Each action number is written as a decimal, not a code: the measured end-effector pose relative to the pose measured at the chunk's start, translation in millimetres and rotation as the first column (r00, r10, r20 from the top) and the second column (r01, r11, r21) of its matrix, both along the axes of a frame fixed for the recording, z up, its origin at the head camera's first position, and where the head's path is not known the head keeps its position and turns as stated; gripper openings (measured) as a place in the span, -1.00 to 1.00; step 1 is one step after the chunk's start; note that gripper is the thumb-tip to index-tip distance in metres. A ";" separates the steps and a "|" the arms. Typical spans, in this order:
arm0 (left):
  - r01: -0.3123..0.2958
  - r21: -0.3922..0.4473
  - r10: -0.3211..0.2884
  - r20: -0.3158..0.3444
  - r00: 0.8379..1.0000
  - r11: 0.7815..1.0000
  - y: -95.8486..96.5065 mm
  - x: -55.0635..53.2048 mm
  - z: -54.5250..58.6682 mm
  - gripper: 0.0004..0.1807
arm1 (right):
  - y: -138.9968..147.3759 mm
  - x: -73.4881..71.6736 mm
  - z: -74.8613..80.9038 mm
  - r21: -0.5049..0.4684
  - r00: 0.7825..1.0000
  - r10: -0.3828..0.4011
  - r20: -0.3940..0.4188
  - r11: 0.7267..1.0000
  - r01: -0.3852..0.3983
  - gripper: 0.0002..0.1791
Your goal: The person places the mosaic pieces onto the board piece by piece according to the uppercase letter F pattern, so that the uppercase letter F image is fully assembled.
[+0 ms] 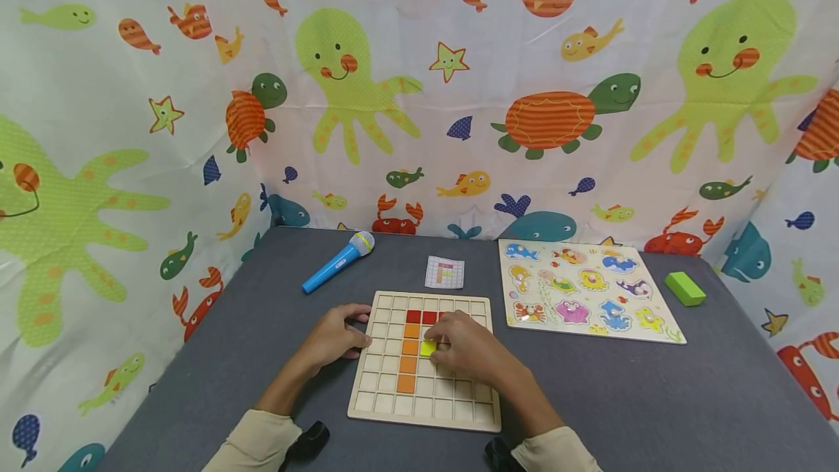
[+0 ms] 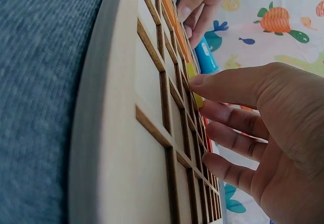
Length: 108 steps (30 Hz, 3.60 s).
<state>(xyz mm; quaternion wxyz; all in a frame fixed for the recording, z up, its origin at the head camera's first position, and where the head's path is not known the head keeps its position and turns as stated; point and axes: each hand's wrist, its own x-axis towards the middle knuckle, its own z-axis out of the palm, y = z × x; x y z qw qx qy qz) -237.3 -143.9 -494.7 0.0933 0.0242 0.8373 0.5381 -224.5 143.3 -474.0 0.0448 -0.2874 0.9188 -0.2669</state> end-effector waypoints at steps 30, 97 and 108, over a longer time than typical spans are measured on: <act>-0.004 -0.006 0.004 -0.004 1.000 1.000 0.1 0.1 -1.3 -0.36 | 9.4 2.7 0.5 -0.090 0.997 0.018 0.079 0.996 -0.011 -0.64; -0.017 -0.014 0.017 0.011 1.000 1.000 1.0 0.7 1.6 -0.37 | 142.9 60.1 12.1 0.056 0.946 -0.142 0.293 0.990 0.131 -0.41; -0.017 -0.009 0.017 0.016 1.000 1.000 1.4 1.6 2.5 -0.35 | 144.7 60.8 11.2 0.059 0.938 -0.143 0.317 0.990 0.131 -0.53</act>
